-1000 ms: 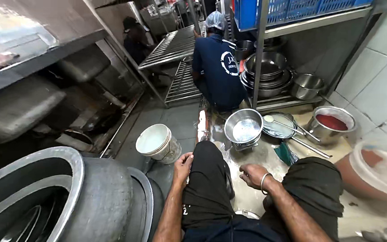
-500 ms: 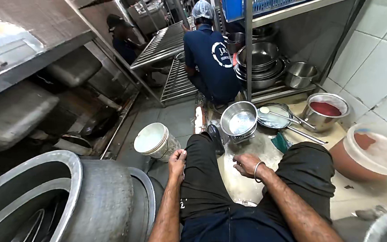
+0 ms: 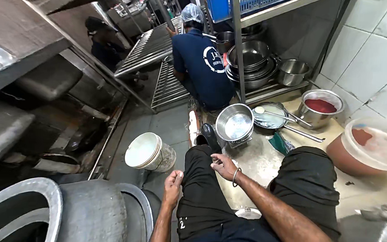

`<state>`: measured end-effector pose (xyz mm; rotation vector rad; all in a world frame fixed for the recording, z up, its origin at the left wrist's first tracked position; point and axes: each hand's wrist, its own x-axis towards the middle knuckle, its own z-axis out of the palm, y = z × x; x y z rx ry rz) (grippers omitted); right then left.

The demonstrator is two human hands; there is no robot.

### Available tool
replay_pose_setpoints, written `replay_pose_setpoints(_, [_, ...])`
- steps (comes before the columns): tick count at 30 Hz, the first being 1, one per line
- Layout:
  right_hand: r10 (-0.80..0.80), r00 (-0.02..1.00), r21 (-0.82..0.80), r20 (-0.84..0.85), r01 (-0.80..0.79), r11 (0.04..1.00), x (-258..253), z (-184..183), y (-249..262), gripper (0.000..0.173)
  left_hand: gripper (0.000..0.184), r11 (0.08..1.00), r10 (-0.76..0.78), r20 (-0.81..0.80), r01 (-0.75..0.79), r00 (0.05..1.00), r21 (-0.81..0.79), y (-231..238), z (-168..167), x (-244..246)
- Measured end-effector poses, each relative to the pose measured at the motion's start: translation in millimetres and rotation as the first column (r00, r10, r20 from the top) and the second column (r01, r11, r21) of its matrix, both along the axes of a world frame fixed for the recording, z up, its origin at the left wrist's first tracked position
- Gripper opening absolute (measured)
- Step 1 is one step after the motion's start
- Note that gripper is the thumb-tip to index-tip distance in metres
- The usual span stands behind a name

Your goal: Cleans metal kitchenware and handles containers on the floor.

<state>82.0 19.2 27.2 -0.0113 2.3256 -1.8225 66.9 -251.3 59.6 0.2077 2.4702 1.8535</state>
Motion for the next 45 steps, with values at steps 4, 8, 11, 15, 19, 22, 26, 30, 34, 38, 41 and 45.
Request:
replay_pose_setpoints(4, [0.051,0.998,0.052,-0.033,-0.049,0.997,1,-9,-21,0.045,0.022,0.989,-0.142,-0.02,0.141,0.99,-0.037,-20,-1,23])
replay_pose_setpoints(8, [0.126,0.989,0.147,-0.082,-0.114,0.983,2,-7,-22,0.03,0.029,0.971,-0.238,-0.064,0.237,0.969,-0.02,-27,-6,26])
replay_pose_setpoints(11, [0.238,0.968,0.178,-0.082,-0.221,0.959,1,-6,-19,0.03,0.026,0.974,-0.224,-0.087,0.221,0.971,-0.042,-25,-7,21])
replay_pose_setpoints(15, [0.55,0.834,0.256,-0.036,-0.525,0.812,4,4,-4,0.027,0.023,0.983,-0.183,-0.091,0.18,0.979,-0.033,-25,-13,23])
replay_pose_setpoints(19, [0.718,0.696,0.338,-0.003,-0.675,0.656,19,17,-2,0.025,0.029,0.962,-0.246,-0.044,0.238,0.968,-0.135,-35,-13,28])
replay_pose_setpoints(22, [0.721,0.693,0.392,0.009,-0.666,0.635,22,22,-1,0.023,0.039,0.934,-0.316,0.01,0.313,0.949,-0.173,-49,-13,41])
replay_pose_setpoints(26, [0.68,0.733,0.366,-0.018,-0.628,0.687,18,17,0,0.025,0.042,0.919,-0.358,0.03,0.358,0.933,-0.164,-57,-15,46])
replay_pose_setpoints(30, [0.342,0.939,0.17,-0.035,-0.332,0.928,6,0,-4,0.031,0.024,0.979,-0.098,0.065,0.108,0.993,-0.175,-35,-4,23])
replay_pose_setpoints(34, [-0.107,0.987,-0.063,0.119,0.115,0.991,-27,-20,-9,0.032,0.028,0.978,0.202,0.298,-0.206,0.933,-0.018,-12,-2,-16])
replay_pose_setpoints(38, [-0.177,0.95,-0.158,0.256,0.222,0.962,-52,-26,-15,0.047,0.035,0.944,0.259,0.5,-0.327,0.826,0.051,15,-13,-58])
replay_pose_setpoints(41, [-0.156,0.961,-0.12,0.23,0.187,0.975,-59,-17,-11,0.035,0.033,0.971,0.208,0.473,-0.24,0.856,0.006,44,-15,-68])
replay_pose_setpoints(45, [-0.191,0.949,-0.044,0.253,0.208,0.977,-60,-16,-4,0.024,0.019,0.975,0.215,0.431,-0.22,0.876,-0.038,54,-15,-76])
